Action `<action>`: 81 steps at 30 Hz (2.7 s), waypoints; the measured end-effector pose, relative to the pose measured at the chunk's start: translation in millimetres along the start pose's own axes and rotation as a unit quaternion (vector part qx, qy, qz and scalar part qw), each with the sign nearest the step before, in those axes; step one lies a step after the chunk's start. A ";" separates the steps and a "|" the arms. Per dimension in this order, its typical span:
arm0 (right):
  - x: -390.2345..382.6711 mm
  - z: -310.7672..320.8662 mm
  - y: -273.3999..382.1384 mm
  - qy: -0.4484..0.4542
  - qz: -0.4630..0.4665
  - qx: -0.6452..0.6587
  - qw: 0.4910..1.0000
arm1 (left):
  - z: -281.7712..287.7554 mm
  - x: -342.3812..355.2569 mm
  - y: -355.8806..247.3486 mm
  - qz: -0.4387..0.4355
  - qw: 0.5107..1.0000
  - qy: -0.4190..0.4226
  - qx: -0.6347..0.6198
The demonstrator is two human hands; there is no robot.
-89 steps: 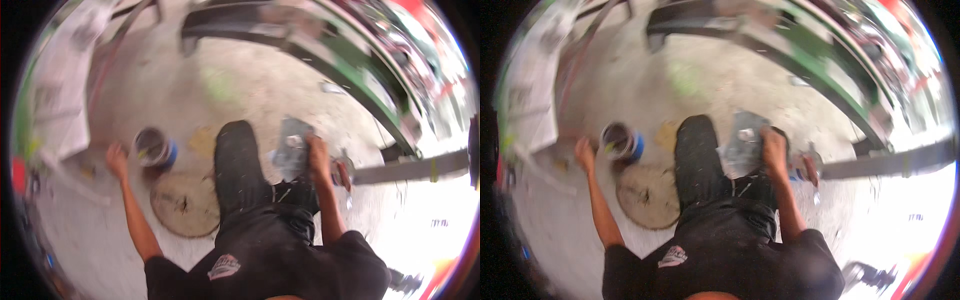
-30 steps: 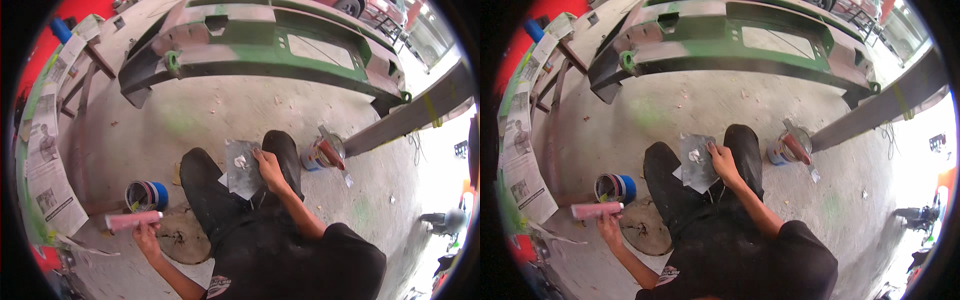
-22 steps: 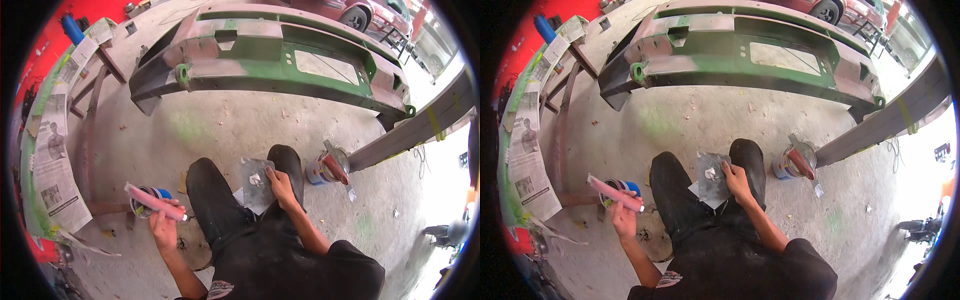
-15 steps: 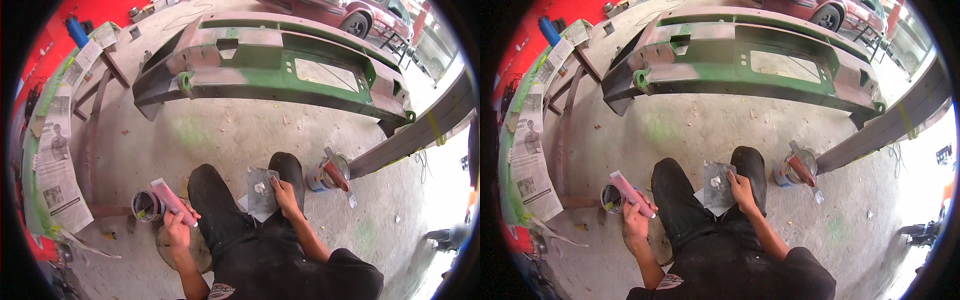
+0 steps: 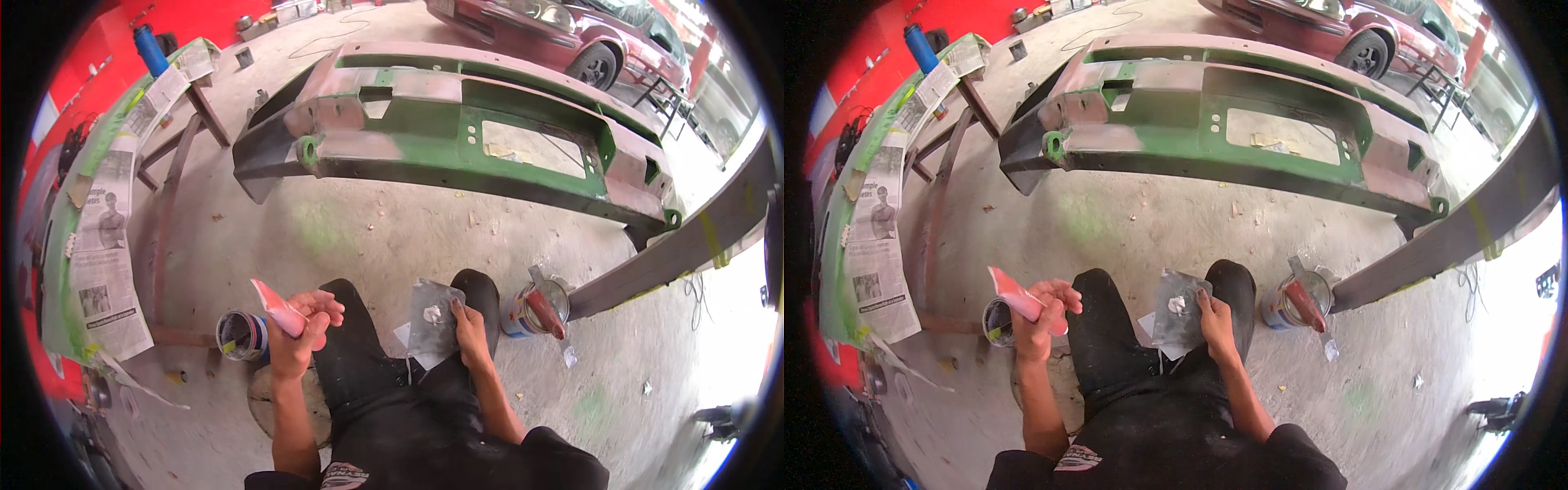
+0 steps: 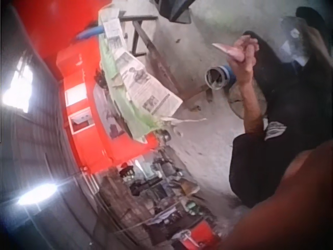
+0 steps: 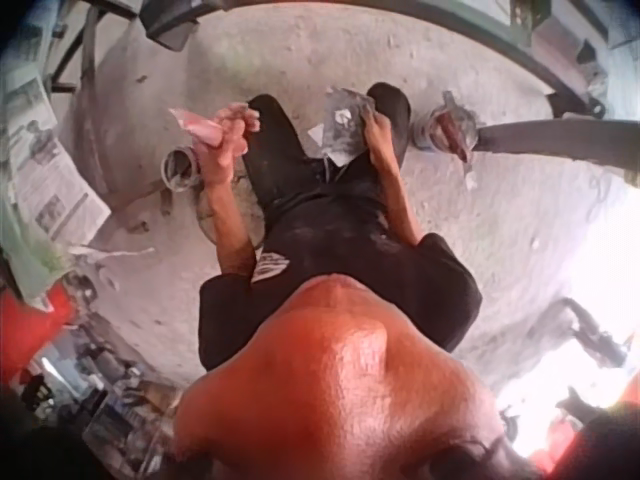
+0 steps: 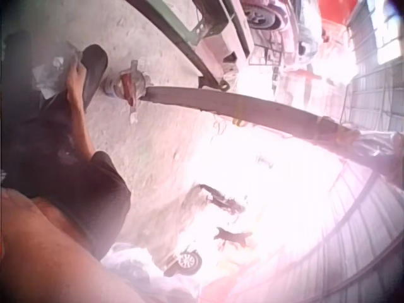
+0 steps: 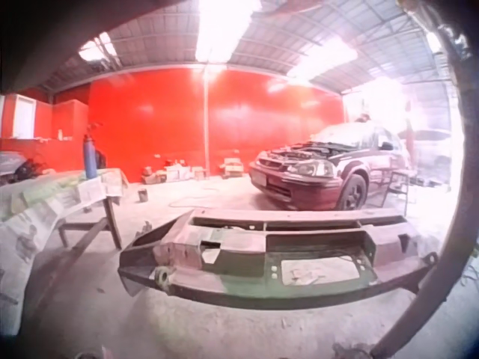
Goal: Preparing car body filler by mixing putty with hardener on a piece of sandpaper.
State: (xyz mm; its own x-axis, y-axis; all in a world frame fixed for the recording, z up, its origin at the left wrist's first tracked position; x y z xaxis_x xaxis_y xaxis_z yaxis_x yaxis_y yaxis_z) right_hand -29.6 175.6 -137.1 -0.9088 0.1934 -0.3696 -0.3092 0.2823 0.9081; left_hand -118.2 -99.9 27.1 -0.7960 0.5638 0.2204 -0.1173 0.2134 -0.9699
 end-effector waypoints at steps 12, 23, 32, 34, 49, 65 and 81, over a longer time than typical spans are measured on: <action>-24.6 82.0 30.8 -0.029 0.010 -0.006 1.000 | 24.1 111.5 -127.4 -0.200 0.969 -0.010 0.147; 3.4 60.5 47.5 -0.042 -0.023 0.005 0.999 | 77.3 99.3 -158.6 -0.291 0.937 -0.033 0.192; 11.0 35.1 50.9 -0.116 -0.098 0.082 0.985 | 87.5 189.0 -143.4 -0.133 0.951 0.066 0.272; 10.1 33.0 55.4 -0.113 -0.082 0.091 0.986 | 71.6 234.5 -125.7 -0.121 0.932 0.177 0.292; 29.7 19.9 67.8 -0.151 -0.053 0.061 0.985 | 158.4 329.2 -85.6 -0.003 0.979 0.153 0.137; 25.2 5.7 82.8 -0.135 -0.024 0.139 0.981 | -6.7 334.3 -72.2 -0.011 0.876 0.228 0.424; 8.9 21.2 89.5 -0.129 0.032 0.129 0.983 | -17.1 321.4 -71.1 0.063 0.856 0.252 0.447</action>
State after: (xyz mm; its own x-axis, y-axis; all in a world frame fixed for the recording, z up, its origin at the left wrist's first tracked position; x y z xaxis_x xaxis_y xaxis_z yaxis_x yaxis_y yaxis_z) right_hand -59.5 222.5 -63.3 -0.8122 0.4415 -0.3814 -0.1418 0.4847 0.8631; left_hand -355.6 79.7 168.7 -0.5045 0.8584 -0.0931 -0.6371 -0.4428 -0.6309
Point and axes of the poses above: each hand's wrist, its own x-axis towards the middle knuckle, its own z-axis out of the back of the hand, y = z × x, the point moved 4 cm from there along x, towards the middle knuckle, and after that the axes turned 14 degrees about y, right-handed, at the moved point
